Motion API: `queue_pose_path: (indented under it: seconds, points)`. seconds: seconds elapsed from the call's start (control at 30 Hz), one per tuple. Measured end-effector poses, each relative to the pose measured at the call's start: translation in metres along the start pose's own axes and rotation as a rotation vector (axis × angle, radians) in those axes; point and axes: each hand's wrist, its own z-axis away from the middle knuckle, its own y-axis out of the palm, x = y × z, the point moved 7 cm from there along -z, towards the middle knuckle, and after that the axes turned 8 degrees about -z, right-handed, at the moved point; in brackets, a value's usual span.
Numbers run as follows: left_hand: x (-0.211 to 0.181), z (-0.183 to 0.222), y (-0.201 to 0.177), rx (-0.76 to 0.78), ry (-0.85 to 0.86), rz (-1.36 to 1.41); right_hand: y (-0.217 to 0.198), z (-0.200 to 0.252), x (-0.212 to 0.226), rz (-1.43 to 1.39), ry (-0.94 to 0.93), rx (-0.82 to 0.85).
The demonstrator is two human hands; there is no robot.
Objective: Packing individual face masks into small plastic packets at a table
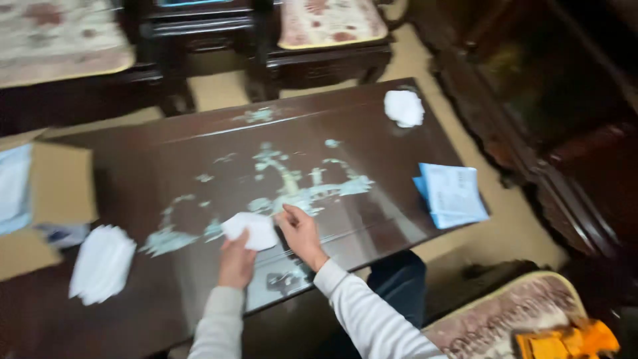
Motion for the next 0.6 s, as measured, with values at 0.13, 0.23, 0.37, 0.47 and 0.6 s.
queue_pose_path:
  seconds: [0.13,0.23,0.37,0.47,0.6]
  points:
    - [-0.007,0.005,0.007,0.109,-0.01,0.1,-0.152,-0.004,0.101,0.289,-0.295,-0.105]
    - [-0.023,0.03,0.014,0.098,-0.04,0.023,-0.275,-0.016,0.08,0.743,-0.717,-0.47]
    - [-0.028,0.036,0.017,0.118,-0.016,0.037,-0.384,-0.039,0.011,0.916,-0.264,-0.427]
    - [-0.025,0.031,0.016,0.109,-0.024,0.025,-0.398,-0.041,0.0,0.898,-0.193,-0.385]
    - [0.009,-0.018,0.001,0.135,0.024,0.097,-0.41,-0.051,-0.019,0.803,0.001,-0.427]
